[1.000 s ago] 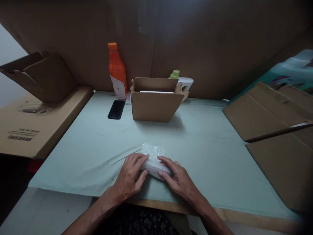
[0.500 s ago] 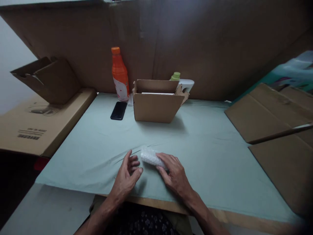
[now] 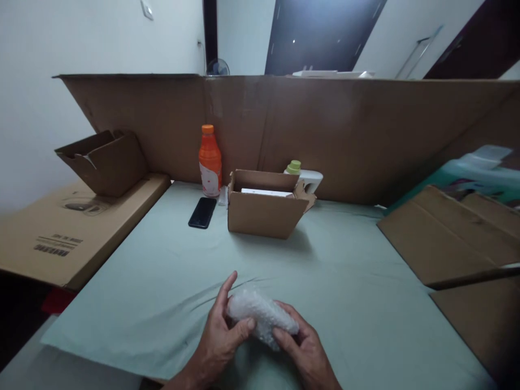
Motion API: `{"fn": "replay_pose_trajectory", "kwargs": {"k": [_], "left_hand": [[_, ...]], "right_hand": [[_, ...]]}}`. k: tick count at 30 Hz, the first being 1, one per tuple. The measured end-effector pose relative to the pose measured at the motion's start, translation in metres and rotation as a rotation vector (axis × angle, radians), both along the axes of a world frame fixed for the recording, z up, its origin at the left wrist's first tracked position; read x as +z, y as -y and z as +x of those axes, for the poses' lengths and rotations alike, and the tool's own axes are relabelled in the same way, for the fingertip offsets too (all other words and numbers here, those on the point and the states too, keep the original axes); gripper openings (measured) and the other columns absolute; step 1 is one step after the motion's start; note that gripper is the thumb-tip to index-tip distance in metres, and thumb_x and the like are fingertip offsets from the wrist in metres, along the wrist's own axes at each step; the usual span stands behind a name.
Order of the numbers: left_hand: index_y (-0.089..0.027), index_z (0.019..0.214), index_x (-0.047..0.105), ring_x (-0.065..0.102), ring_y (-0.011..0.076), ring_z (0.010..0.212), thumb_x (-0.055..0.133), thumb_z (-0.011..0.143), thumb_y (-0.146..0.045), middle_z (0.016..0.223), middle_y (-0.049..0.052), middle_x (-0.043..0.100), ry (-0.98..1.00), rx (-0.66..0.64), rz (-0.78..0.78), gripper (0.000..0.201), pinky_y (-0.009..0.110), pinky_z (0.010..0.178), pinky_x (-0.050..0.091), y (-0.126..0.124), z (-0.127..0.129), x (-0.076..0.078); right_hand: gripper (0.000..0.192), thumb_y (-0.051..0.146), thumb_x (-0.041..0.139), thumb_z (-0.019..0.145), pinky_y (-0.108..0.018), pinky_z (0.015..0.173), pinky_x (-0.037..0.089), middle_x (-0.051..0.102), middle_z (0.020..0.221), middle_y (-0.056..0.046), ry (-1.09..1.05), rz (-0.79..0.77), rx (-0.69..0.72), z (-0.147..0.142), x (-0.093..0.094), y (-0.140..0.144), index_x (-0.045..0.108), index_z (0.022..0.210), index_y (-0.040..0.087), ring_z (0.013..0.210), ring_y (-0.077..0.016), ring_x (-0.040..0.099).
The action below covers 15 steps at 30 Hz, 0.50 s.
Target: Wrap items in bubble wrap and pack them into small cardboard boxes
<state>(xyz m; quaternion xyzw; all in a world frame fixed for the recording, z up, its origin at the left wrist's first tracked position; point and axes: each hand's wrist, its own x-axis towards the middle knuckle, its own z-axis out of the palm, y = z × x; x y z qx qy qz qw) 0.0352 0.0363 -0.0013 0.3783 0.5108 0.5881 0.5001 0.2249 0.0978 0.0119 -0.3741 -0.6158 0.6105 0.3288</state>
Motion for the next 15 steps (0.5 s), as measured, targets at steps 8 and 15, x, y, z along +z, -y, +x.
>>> {"fn": "replay_pose_trajectory", "kwargs": {"k": [8,15], "left_hand": [[-0.024,0.143,0.049,0.031,0.0355,0.148,0.07,0.083,-0.024,0.16,0.015,0.031,-1.057,0.317,0.429,0.063,0.061,0.118,0.03,-0.144,-0.081,0.092],[-0.014,0.086,0.073,0.035,0.0395,0.148,0.059,0.081,-0.008,0.161,0.018,0.032,-0.782,0.178,0.254,0.017,0.053,0.104,0.051,-0.189,-0.098,0.098]], "right_hand": [[0.043,0.053,0.074,0.079,-0.03,0.07,0.061,0.077,0.091,-0.007,0.098,0.033,-0.286,0.05,0.035,-0.049,0.074,0.11,0.022,0.08,-0.025,0.072],[0.041,0.053,0.079,0.073,-0.025,0.06,0.062,0.078,0.091,-0.005,0.254,0.426,-0.402,0.068,0.078,-0.094,0.077,0.103,0.025,0.075,-0.0238,0.074]]}}
